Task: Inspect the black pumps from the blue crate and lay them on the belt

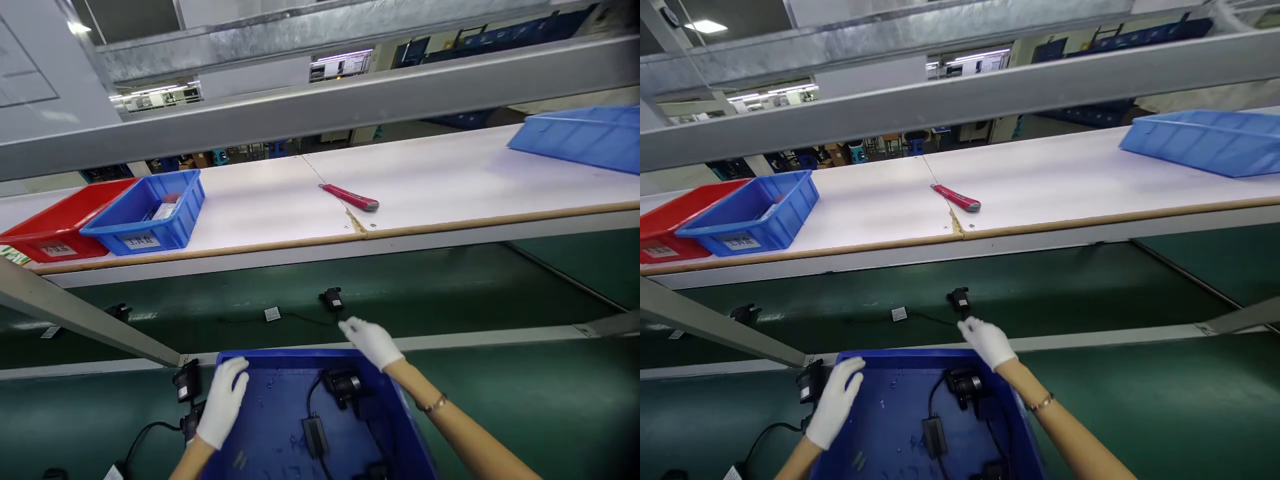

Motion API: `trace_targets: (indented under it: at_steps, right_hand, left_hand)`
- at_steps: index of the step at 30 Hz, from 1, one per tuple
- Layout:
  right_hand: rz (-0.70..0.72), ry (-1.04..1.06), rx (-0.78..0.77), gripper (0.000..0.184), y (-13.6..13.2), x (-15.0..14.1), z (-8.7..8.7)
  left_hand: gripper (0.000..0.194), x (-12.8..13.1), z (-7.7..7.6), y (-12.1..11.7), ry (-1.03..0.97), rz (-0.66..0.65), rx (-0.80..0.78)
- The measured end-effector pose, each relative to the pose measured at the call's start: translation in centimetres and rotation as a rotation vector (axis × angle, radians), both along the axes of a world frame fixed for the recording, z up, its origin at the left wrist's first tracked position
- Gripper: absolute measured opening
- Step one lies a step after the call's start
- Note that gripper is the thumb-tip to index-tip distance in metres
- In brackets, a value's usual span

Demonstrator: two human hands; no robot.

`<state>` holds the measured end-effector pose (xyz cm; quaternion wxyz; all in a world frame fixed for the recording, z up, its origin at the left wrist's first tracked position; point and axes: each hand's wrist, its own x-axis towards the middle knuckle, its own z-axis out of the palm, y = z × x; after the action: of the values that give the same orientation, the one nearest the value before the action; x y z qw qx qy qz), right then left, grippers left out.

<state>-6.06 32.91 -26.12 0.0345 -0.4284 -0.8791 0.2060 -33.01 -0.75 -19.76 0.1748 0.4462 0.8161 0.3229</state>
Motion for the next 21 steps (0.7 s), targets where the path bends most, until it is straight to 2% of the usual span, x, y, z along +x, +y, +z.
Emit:
trace_targets:
  at_steps: [2,5,8,11,13,16,21]
  right_hand:
    - [0.061,-0.131,0.004,0.024,-4.4,0.8,-0.4]
    - [0.125,-0.266,0.049,0.029,-8.7,0.8,-1.3]
    - [0.203,-0.367,0.070,0.032,-10.8,0.2,-2.1]
    - [0.266,-0.442,0.055,0.034,-12.0,-0.3,-2.9]
    - [0.289,-0.463,0.038,0.034,-12.3,-0.5,-3.1]
    - [0.340,-0.444,-0.016,0.034,-12.1,-0.5,-2.5]
    - [0.404,-0.297,-0.202,0.031,-11.9,-0.2,0.9]
  left_hand:
    - [0.038,3.5,-1.9,-2.1,-0.146,0.014,-0.014]
    - [0.037,8.9,-4.4,-3.2,-0.357,-0.016,-0.031]
    - [0.037,13.2,-5.6,-2.8,-0.539,-0.060,-0.038]
    - [0.039,16.0,-5.8,-1.9,-0.690,-0.067,-0.042]
    - [0.044,17.0,-5.8,-1.6,-0.790,-0.056,-0.049]
    - [0.056,17.0,-5.8,-1.5,-0.924,-0.024,-0.052]
    - [0.072,14.9,-5.0,-0.9,-1.053,0.106,0.007]
